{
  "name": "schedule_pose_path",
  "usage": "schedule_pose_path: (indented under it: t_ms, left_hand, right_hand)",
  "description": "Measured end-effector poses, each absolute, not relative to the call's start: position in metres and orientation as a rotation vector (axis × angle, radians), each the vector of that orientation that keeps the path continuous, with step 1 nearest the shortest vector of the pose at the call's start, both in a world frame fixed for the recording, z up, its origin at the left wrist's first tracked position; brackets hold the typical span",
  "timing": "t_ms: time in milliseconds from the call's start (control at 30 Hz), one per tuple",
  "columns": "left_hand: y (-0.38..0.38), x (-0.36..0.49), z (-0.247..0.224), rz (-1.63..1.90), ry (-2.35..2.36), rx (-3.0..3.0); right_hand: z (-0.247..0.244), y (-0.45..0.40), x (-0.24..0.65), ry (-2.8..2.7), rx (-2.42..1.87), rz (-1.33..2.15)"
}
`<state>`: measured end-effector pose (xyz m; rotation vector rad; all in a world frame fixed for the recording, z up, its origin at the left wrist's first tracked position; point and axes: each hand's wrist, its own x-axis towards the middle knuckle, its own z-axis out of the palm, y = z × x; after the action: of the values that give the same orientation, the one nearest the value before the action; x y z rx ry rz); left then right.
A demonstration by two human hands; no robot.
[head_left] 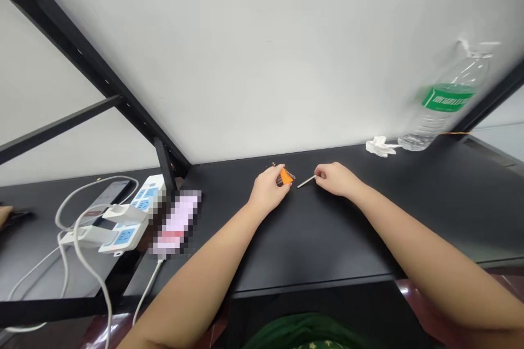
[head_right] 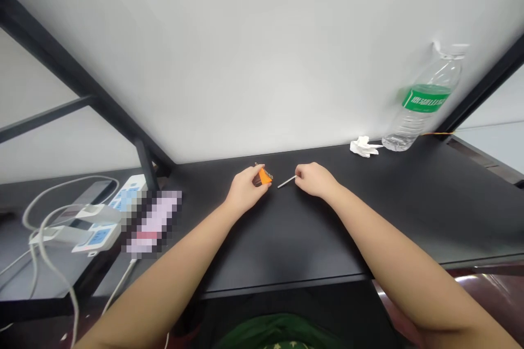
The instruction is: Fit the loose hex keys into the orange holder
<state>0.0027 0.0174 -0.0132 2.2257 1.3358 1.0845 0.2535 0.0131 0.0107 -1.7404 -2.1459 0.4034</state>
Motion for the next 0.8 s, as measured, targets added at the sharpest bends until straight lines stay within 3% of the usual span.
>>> schedule_pose_path:
  t_ms: [100,267,367,633,800]
  left_hand:
    - [0.015,0.005,-0.015,1.112,1.315,2.278]
    - [0.009,0.008,-0.014,1.090,1.342,2.426]
    - [0.007,0.009,-0.013,1.077,1.353,2.506]
    - [0.005,0.008,-0.006,1.017,1.366,2.471]
    - [0.002,0.010,0.001,0.951,1.350,2.476]
  right_hand:
    - [0.011,0.009,0.246,-2.097,-1.657,0.451]
    - [0.008,-0.001,0.217,-1.673,-1.249,1.279]
    - [0.005,-0.004,0.206,-1.500,-1.121,1.481]
    - [0.003,0.000,0.215,-1.467,-1.007,1.649]
    - [0.003,-0.002,0.215,-1.771,-1.223,1.127]
